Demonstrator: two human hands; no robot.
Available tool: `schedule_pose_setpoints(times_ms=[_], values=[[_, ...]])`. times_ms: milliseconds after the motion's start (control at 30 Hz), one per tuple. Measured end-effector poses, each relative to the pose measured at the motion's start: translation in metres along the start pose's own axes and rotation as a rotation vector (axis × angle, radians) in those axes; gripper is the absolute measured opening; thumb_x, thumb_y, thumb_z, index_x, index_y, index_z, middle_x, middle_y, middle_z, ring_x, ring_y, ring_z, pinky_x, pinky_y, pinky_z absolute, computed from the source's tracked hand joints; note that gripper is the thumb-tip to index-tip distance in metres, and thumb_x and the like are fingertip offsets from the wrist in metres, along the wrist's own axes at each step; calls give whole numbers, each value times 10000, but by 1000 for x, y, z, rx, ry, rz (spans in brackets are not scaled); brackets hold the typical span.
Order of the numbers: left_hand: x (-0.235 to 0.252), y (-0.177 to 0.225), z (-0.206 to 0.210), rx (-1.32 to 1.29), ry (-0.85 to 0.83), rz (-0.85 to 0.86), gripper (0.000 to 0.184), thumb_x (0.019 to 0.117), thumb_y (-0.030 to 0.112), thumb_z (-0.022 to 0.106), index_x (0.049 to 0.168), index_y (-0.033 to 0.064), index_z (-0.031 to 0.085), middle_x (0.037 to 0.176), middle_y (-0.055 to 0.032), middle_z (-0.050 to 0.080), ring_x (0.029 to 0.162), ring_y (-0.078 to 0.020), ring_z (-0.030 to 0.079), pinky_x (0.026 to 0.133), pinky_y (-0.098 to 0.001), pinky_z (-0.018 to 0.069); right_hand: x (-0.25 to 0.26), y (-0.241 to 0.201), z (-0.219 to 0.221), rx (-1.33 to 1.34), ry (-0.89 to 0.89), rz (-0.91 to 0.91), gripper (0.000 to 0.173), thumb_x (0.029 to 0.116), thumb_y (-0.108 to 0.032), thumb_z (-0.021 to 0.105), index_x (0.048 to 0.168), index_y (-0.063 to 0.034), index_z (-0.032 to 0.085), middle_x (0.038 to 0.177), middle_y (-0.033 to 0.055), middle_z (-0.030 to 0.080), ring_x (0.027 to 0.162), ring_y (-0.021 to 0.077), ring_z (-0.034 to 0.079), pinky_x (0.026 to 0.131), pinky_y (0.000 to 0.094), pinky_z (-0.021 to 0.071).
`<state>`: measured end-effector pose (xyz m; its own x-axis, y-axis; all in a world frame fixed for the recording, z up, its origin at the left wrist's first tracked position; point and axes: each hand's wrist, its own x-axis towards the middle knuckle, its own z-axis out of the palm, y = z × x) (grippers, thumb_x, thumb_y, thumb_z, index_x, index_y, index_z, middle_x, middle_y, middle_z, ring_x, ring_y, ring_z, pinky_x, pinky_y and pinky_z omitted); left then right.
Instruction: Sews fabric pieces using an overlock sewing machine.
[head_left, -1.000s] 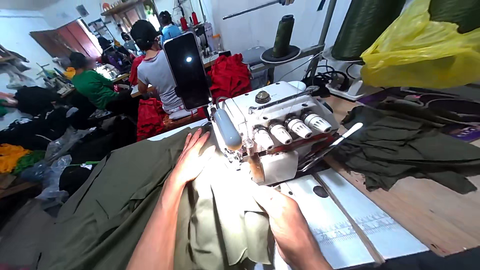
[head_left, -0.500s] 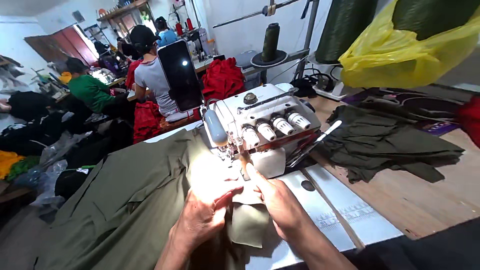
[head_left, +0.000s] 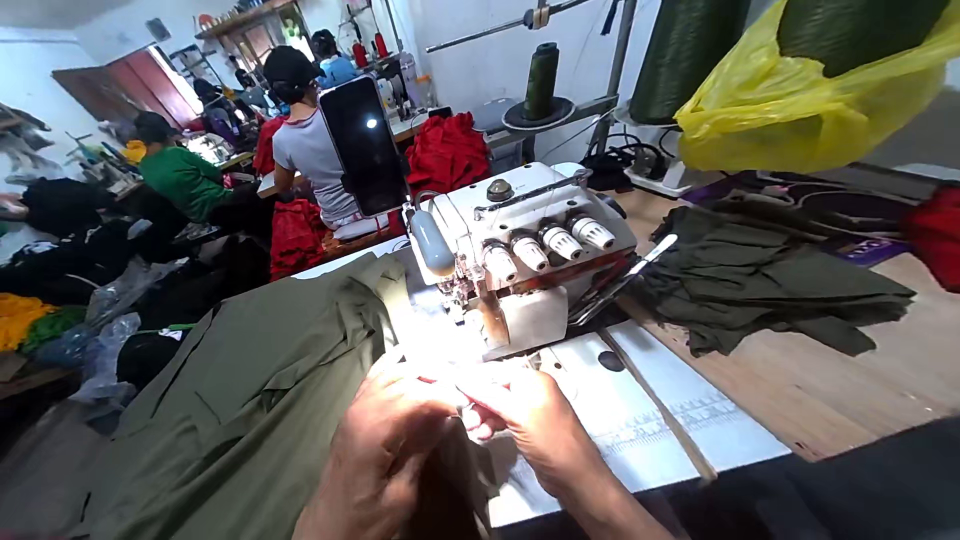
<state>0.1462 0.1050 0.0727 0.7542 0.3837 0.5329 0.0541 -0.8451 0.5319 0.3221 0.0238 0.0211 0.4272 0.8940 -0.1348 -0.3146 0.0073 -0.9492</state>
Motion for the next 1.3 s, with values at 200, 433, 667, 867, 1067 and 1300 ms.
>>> schedule_pose_setpoints(times_ms=[200, 433, 667, 867, 1067, 1300], values=[[-5, 21, -24, -80, -97, 87, 191, 1045, 225, 594, 1024, 93, 729, 953, -18, 727, 956, -96, 681, 901, -282, 563, -9, 15, 3, -40, 129, -107, 72, 934, -117, 691, 924, -52, 720, 790, 29, 706, 728, 103, 690, 682, 264, 597], [-9, -7, 25, 16, 158, -119, 109, 948, 179, 716, 945, 102, 793, 953, 8, 739, 925, -47, 694, 834, -208, 592, -20, 10, 5, -36, 43, -208, 154, 858, -53, 749, 1011, -46, 738, 830, 24, 755, 760, 82, 714, 680, 220, 590], [-4, -8, 27, 105, 178, -152, 72, 901, 184, 742, 911, 123, 779, 906, 50, 742, 810, 3, 667, 736, -162, 559, -25, 7, 4, -72, 27, -223, 140, 862, -80, 755, 999, -52, 751, 815, 20, 759, 766, 81, 719, 689, 214, 589], [-4, -8, 23, 92, 154, -186, 83, 884, 194, 759, 910, 115, 765, 876, 55, 733, 764, 8, 653, 698, -159, 551, -27, 3, 2, -215, -24, -296, 173, 883, -83, 733, 1056, -80, 732, 857, -18, 770, 766, 52, 726, 691, 194, 605], [-5, -9, 21, 103, 86, -224, 138, 942, 231, 699, 950, 126, 788, 896, 50, 725, 841, -5, 665, 779, -178, 556, -28, 6, 5, -276, -22, -448, 229, 892, -56, 708, 1118, -77, 677, 947, -32, 781, 824, 47, 744, 719, 193, 623], [-3, -9, 13, 61, 244, -368, 131, 946, 213, 678, 866, 161, 767, 853, 81, 693, 802, -5, 658, 715, -177, 561, -49, 51, 3, -322, -157, -434, 286, 1018, -360, 640, 926, -130, 782, 844, -67, 736, 780, -28, 667, 712, 181, 563]])
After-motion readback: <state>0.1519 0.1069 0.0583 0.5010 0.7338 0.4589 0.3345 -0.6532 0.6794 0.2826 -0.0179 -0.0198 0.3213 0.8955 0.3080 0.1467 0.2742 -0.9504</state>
